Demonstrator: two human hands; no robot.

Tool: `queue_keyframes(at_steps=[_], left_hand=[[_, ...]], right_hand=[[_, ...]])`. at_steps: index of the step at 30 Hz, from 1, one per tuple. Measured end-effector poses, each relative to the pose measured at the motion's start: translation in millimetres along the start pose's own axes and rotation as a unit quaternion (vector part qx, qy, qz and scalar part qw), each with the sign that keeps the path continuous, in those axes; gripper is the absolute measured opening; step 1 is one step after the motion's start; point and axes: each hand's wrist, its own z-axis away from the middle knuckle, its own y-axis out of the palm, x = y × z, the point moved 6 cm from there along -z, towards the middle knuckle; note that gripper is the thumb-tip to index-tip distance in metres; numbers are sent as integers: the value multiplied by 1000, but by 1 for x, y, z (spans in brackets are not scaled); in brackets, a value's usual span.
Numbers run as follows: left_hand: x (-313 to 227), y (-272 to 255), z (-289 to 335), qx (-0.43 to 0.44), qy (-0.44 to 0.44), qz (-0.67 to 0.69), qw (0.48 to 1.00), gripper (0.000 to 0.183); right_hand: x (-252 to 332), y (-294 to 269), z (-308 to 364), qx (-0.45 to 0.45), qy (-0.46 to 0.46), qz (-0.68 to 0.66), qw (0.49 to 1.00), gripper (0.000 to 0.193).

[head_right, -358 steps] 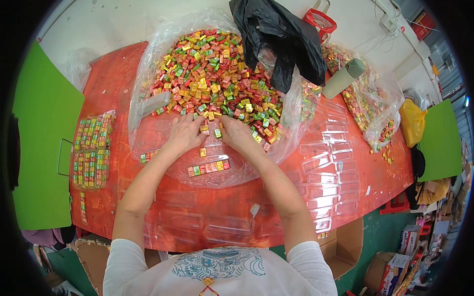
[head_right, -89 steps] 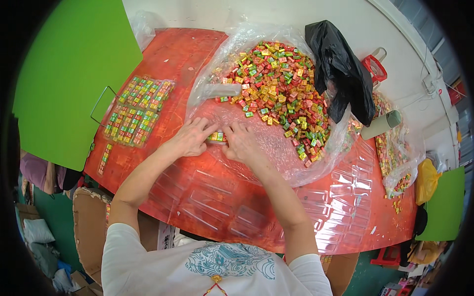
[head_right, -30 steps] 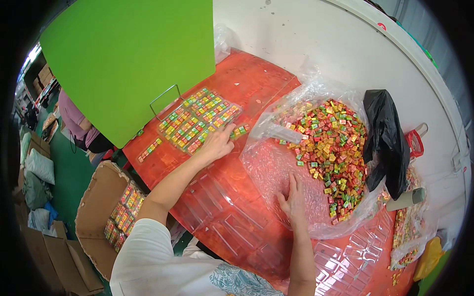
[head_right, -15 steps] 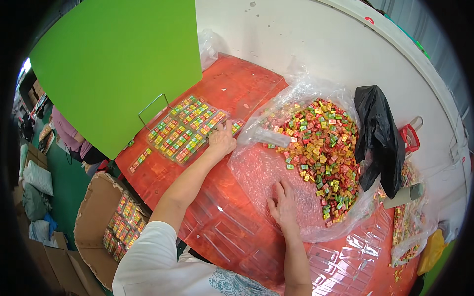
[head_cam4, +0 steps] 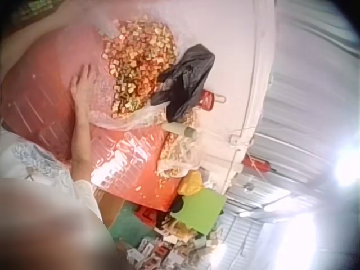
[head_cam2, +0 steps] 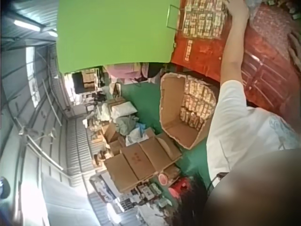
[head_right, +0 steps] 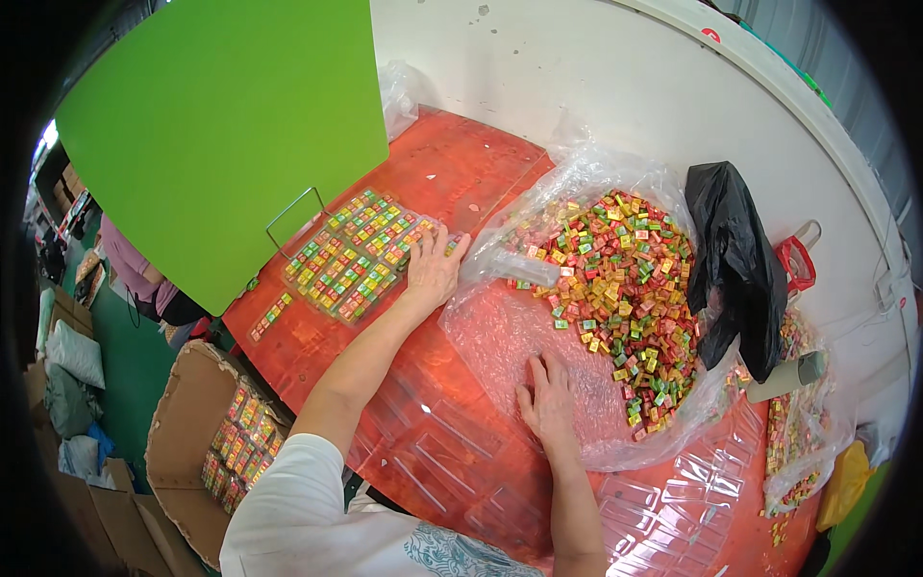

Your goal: Picking small colorful toy parts from a large pile and arranging them into grid-like plastic trays for packaging.

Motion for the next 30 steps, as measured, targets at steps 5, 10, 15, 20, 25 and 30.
queue_keyframes(at_steps=[5,10,15,20,25,30], left_hand=[[9,19,0,104,-46,28,993,56],[12,12,-2,82,-38,16,996,56],[-9,1,14,39,84,9,996,54],[-3,18,34,81,206,-7,975,53],[-4,22,31,124,233,-58,963,53],[-2,30,25,155,225,-50,961,53]], right_hand=[[2,2,1,-2,-5,8,1000,52],[2,2,0,0,-5,10,1000,50],[3,1,0,-2,-5,16,1000,50],[8,0,-2,4,-4,17,1000,50],[8,-2,0,-3,-2,20,1000,49],[6,-3,3,-11,2,27,1000,50]])
